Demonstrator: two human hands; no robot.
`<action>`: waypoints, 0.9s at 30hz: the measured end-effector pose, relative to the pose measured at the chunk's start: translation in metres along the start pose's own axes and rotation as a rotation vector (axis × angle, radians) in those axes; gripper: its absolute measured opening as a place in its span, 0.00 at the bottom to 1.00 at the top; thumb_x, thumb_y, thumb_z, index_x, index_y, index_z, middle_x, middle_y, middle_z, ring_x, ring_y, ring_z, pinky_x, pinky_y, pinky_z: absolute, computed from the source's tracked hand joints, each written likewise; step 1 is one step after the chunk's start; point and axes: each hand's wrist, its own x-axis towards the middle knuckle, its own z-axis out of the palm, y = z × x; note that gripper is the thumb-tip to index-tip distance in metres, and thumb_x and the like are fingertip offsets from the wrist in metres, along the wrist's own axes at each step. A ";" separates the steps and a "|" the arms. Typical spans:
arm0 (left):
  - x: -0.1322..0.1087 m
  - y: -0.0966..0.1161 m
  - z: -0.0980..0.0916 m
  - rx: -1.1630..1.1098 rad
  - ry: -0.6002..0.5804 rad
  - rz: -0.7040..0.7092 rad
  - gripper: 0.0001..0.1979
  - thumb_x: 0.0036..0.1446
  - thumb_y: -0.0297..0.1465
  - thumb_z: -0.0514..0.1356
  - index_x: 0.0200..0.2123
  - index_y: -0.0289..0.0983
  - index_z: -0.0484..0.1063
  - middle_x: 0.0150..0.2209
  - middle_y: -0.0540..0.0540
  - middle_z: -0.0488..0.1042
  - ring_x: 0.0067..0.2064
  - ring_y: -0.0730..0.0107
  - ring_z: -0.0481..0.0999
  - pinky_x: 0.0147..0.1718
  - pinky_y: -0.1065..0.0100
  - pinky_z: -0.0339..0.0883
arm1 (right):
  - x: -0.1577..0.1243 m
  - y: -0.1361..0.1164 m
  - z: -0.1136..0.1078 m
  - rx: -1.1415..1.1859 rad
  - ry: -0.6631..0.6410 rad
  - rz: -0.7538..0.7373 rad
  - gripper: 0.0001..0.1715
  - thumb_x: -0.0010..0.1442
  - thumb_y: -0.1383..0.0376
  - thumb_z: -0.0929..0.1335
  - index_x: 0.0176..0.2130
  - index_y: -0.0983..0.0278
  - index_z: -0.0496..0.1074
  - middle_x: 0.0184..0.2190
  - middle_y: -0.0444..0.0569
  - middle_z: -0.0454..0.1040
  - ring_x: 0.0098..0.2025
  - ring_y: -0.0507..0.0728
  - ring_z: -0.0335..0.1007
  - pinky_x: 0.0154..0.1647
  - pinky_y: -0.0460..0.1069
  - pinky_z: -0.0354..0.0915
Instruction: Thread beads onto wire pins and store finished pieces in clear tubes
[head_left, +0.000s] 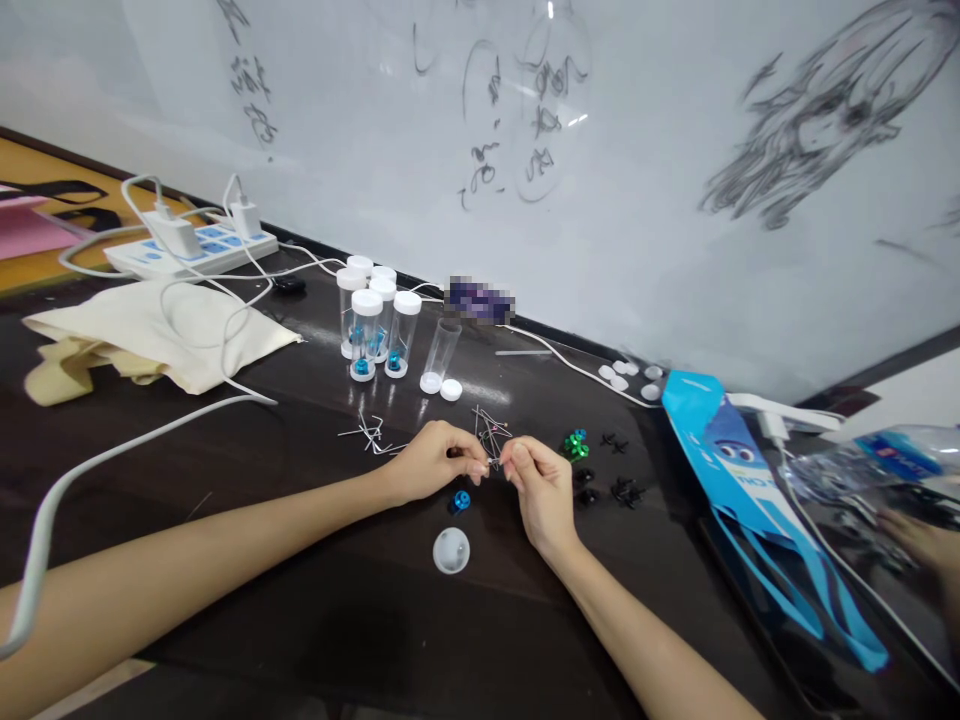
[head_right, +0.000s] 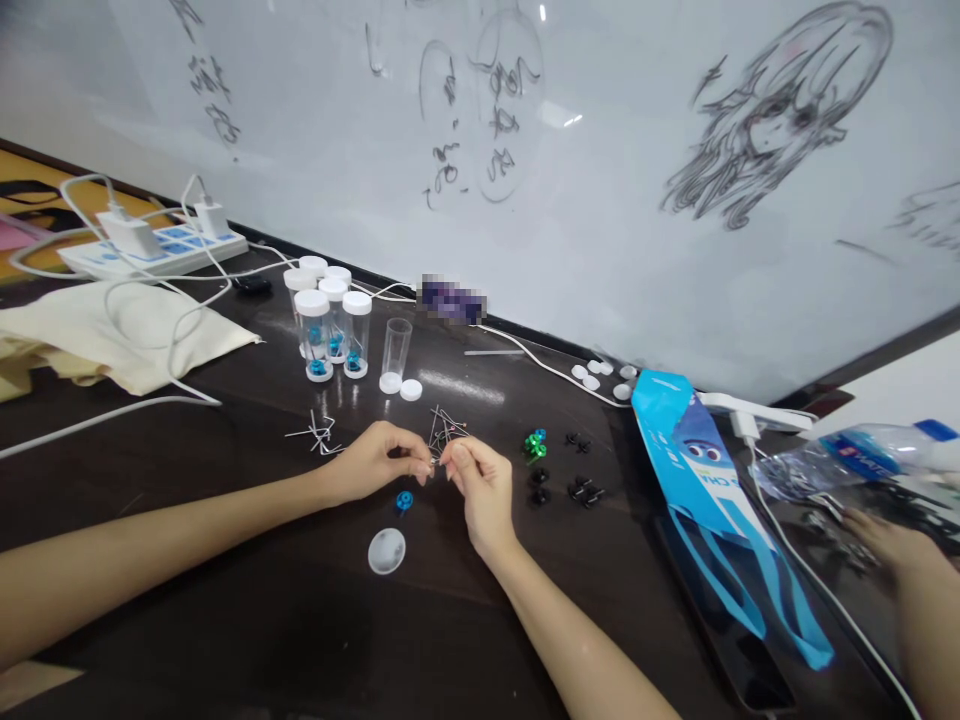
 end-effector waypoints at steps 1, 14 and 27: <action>0.000 0.000 0.000 0.001 0.001 0.000 0.07 0.53 0.24 0.63 0.23 0.34 0.77 0.23 0.49 0.79 0.28 0.69 0.77 0.35 0.70 0.68 | 0.000 0.000 0.000 0.004 -0.002 -0.001 0.15 0.62 0.60 0.69 0.27 0.66 0.74 0.20 0.42 0.63 0.21 0.48 0.48 0.20 0.45 0.43; 0.001 -0.001 -0.003 0.009 0.010 0.003 0.07 0.54 0.24 0.61 0.26 0.33 0.78 0.23 0.48 0.79 0.28 0.69 0.77 0.34 0.70 0.68 | 0.001 -0.001 0.001 0.011 0.016 -0.048 0.13 0.64 0.61 0.67 0.31 0.65 0.75 0.20 0.42 0.62 0.22 0.49 0.49 0.22 0.45 0.47; -0.001 0.001 0.001 0.062 0.033 0.015 0.07 0.53 0.23 0.62 0.25 0.34 0.78 0.23 0.49 0.79 0.28 0.69 0.77 0.34 0.71 0.67 | -0.001 -0.004 0.003 -0.126 -0.045 -0.041 0.16 0.67 0.58 0.64 0.33 0.64 0.74 0.23 0.42 0.60 0.25 0.51 0.54 0.26 0.46 0.50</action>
